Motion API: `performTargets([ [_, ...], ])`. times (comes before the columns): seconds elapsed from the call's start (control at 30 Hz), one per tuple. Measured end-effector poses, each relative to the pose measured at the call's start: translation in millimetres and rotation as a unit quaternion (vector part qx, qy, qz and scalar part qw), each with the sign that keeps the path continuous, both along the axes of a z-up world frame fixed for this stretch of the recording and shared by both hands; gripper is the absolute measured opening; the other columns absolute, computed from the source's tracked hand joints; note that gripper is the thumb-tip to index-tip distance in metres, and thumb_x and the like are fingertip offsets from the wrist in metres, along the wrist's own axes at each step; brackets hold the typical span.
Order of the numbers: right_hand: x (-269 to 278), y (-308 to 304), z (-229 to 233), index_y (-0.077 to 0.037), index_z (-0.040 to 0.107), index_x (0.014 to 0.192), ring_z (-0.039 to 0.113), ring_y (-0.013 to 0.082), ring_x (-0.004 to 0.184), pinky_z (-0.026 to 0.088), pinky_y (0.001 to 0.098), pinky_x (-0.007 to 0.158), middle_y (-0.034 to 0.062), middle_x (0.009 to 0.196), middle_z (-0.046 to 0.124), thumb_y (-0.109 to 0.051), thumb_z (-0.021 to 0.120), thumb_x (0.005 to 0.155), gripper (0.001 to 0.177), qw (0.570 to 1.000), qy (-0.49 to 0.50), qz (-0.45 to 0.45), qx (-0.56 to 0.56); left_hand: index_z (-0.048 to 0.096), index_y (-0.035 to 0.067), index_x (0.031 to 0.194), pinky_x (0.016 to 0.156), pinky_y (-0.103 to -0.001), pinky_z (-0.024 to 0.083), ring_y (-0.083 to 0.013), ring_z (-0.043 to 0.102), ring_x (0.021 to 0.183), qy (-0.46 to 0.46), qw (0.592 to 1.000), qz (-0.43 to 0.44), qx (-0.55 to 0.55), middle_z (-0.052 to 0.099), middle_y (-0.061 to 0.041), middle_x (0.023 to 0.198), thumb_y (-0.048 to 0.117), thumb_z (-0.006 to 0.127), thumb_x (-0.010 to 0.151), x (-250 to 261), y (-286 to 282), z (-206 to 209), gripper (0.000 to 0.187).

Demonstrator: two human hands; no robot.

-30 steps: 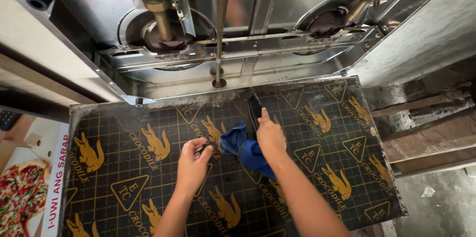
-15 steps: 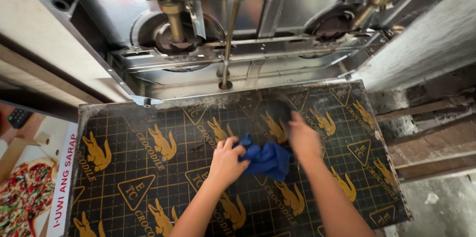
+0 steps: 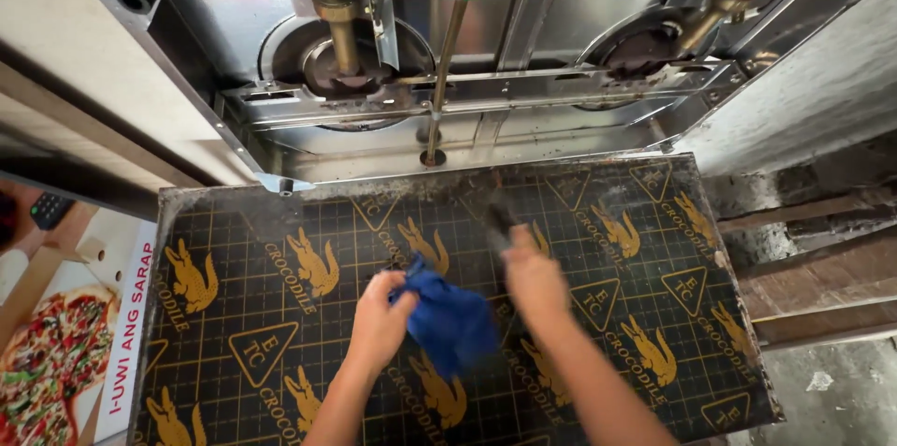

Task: The person cleans a black countertop with a blue cloth, then uses a knife to scrape debris from the surface while wiping with the cloth. The person moves between the countertop and a sink area to retrieve the knife.

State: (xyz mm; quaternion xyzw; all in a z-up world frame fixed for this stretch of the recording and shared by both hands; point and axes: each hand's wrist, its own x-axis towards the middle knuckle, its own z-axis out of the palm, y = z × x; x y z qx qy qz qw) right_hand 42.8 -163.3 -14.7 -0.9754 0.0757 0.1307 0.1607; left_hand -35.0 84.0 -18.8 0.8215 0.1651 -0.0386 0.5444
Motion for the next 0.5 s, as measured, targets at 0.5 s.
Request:
performTargets([
  [0.5,29.5,-3.0,-16.6,-0.015,0.047,0.153,0.074,0.0429,0.093,0.061,0.0521,0.081,0.0248,0.098,0.075,-0.036,0.051,0.104,0.054,0.995,-0.020,-0.088,0.053,0.054,0.003,0.133,0.108,-0.042,0.045,-0.0284,0.056,0.132,0.039,0.984,0.172,-0.032,0.061,-0.016,0.136,0.027,0.071,0.087,-5.8,34.6,4.6,0.054],
])
